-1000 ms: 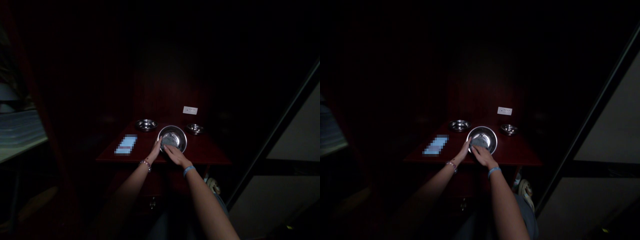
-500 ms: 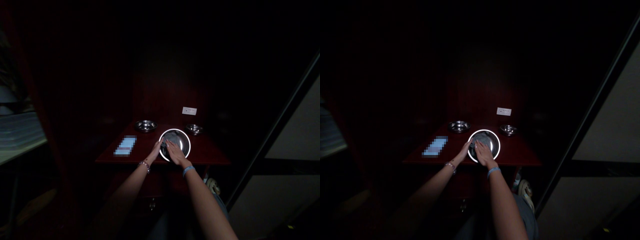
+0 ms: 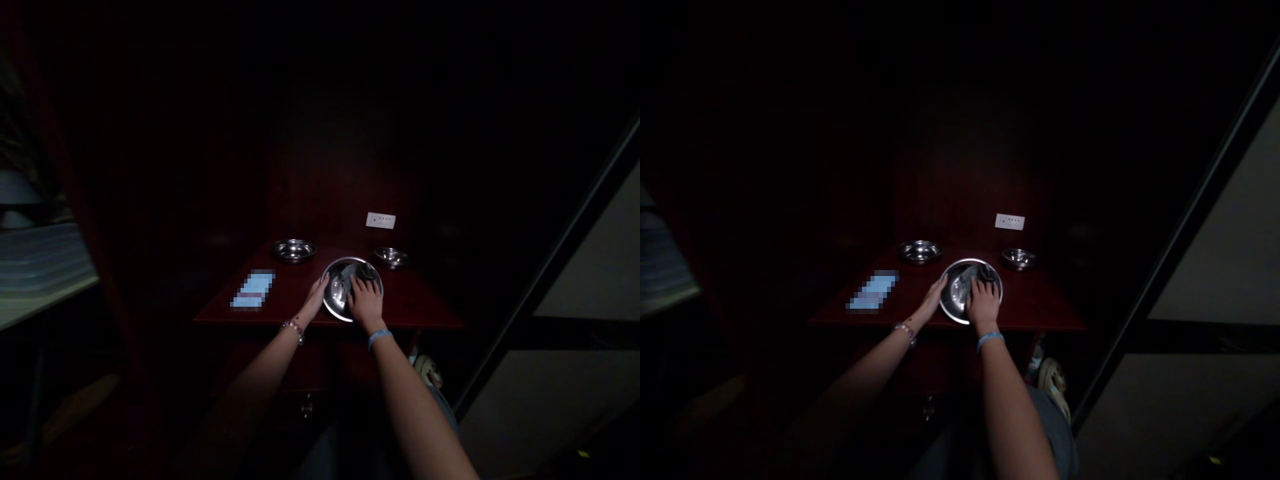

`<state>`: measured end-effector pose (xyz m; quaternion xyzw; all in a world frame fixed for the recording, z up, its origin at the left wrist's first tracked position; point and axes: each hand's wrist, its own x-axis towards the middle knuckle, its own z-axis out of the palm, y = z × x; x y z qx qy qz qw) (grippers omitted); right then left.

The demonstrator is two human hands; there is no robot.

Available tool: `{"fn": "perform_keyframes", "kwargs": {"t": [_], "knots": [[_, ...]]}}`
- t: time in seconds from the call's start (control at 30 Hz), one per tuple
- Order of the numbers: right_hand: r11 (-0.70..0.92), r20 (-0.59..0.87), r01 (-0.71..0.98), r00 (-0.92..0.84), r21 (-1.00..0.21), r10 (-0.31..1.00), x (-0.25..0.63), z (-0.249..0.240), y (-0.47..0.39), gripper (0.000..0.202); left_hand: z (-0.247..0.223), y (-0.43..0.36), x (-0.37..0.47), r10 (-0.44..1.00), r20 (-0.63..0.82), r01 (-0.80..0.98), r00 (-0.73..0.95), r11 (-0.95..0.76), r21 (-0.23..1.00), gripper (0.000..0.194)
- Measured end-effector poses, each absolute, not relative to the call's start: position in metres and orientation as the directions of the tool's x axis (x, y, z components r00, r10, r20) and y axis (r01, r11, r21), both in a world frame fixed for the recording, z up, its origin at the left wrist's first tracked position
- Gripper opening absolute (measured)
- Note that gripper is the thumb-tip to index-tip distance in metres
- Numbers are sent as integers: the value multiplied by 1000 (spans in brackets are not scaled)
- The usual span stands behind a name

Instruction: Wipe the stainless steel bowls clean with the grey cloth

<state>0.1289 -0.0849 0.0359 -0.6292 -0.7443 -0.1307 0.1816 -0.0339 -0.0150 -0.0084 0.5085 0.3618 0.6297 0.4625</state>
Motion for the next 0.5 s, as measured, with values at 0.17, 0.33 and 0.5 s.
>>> {"fn": "perform_keyframes", "kwargs": {"t": [0.17,0.33,0.5], "knots": [[103,418,994,-81,-31,905,122,49,-92,43,-7,-17,-35,940,307,-120,-146,-325,938,52],[102,282,994,-106,29,953,105,56,-99,33,-5,-22,-36,932,325,-68,-158,-339,938,51],[178,242,984,-178,23,954,93,64,-110,46,-7,-19,-36,926,331,-84,-184,-350,933,49]]}}
